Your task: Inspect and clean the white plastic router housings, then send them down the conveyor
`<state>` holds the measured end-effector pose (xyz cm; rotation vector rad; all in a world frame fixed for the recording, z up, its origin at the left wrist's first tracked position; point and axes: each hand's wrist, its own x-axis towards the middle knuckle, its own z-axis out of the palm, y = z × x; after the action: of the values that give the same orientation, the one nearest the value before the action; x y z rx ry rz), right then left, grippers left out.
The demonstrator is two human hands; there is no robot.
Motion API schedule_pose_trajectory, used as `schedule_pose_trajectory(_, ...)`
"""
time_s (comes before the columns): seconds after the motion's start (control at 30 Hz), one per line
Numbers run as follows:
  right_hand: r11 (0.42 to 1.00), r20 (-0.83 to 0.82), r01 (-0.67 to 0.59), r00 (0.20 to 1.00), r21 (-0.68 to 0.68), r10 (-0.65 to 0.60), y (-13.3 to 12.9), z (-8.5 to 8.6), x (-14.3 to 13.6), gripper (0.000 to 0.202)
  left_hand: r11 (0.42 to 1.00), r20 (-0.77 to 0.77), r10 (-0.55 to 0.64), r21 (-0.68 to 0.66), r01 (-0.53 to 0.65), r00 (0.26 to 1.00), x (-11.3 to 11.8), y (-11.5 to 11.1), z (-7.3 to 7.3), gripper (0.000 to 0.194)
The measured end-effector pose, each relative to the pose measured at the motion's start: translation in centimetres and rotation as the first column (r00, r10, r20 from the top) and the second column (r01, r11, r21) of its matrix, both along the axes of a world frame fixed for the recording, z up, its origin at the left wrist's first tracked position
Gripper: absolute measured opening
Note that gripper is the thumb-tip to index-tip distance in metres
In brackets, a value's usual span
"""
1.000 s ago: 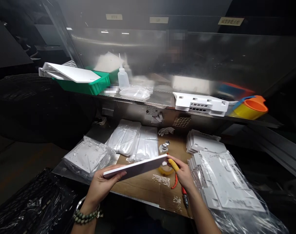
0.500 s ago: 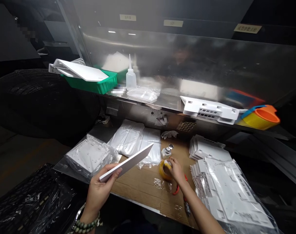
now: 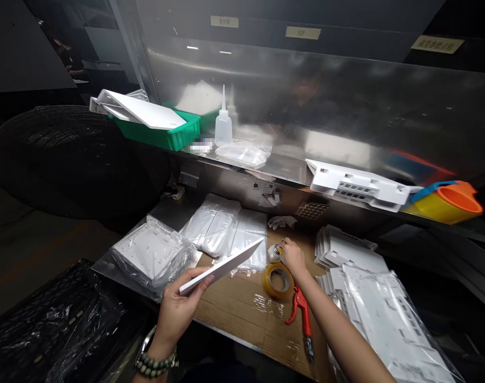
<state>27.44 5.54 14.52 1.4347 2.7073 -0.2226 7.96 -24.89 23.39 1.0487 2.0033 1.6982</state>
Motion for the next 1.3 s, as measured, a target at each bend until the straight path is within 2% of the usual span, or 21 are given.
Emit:
schedule_pose_trajectory(0.13,1.000,-0.030,0.006,1.000,-0.028,-0.007,0.0,0.0,-0.5,0.025,1.000,-0.088,0.019,0.025,-0.017,0.996,0.5,0.2,0.5,0.011)
schedule_pose_trajectory(0.23,0.998,-0.110,0.040,0.993,-0.048,-0.045,0.1,0.6,-0.7,0.020,0.997,-0.144,0.026,0.073,-0.015,0.989,1.0,0.4,0.9,0.011)
schedule_pose_trajectory(0.33,0.995,-0.257,0.081,0.962,-0.057,-0.093,-0.7,2.9,-0.7,0.009,0.994,-0.219,0.045,0.109,-0.021,0.975,1.4,0.6,1.2,0.018)
schedule_pose_trajectory(0.4,0.994,-0.391,0.094,0.914,-0.049,-0.106,-2.6,5.5,-0.5,0.017,0.991,-0.277,0.049,0.134,-0.012,0.960,1.7,0.8,1.2,0.022)
schedule_pose_trajectory(0.47,0.997,-0.535,0.067,0.842,-0.031,-0.074,-5.9,8.7,-0.4,0.023,0.987,-0.332,0.044,0.162,0.010,0.942,2.0,1.1,1.3,0.026)
schedule_pose_trajectory(0.53,1.000,-0.671,-0.025,0.741,-0.005,0.015,-9.8,11.7,-0.5,0.021,0.982,-0.397,0.031,0.183,0.046,0.917,2.5,1.4,1.4,0.033)
schedule_pose_trajectory(0.57,0.988,-0.806,-0.150,0.582,0.021,0.105,-11.6,13.0,-0.6,0.017,0.980,-0.431,0.020,0.187,0.067,0.902,2.7,1.5,1.4,0.036)
schedule_pose_trajectory(0.6,0.972,-0.872,-0.228,0.462,0.057,0.160,-13.2,14.0,-0.8,0.020,0.979,-0.461,0.013,0.188,0.083,0.887,3.0,1.6,1.5,0.039)
schedule_pose_trajectory(0.67,0.955,-0.909,-0.270,0.355,0.125,0.220,-15.2,15.1,-1.2,0.025,0.977,-0.508,-0.005,0.181,0.113,0.861,3.3,1.7,1.5,0.044)
schedule_pose_trajectory(0.8,0.976,-0.893,-0.144,0.398,0.164,0.209,-16.7,15.2,-1.3,0.020,0.965,-0.571,-0.072,0.168,0.202,0.818,3.8,1.9,1.5,0.050)
schedule_pose_trajectory(1.0,0.961,-0.912,-0.207,0.331,0.181,0.243,-17.5,14.9,-0.1,0.026,0.958,-0.566,-0.060,0.198,0.206,0.822,4.9,2.2,1.7,0.051)
schedule_pose_trajectory(1.17,0.982,-0.913,0.003,0.369,0.189,0.175,-16.4,14.8,0.5,0.018,0.953,-0.547,-0.063,0.215,0.213,0.835,5.7,2.1,1.9,0.048)
schedule_pose_trajectory(1.2,0.983,-0.916,-0.016,0.362,0.181,0.175,-16.8,14.8,0.4,0.019,0.955,-0.551,-0.056,0.215,0.206,0.833,5.7,2.1,1.9,0.048)
schedule_pose_trajectory(1.3,0.969,-0.926,-0.182,0.307,0.168,0.218,-18.2,14.8,0.1,0.027,0.955,-0.551,-0.023,0.236,0.182,0.834,5.7,2.0,1.9,0.049)
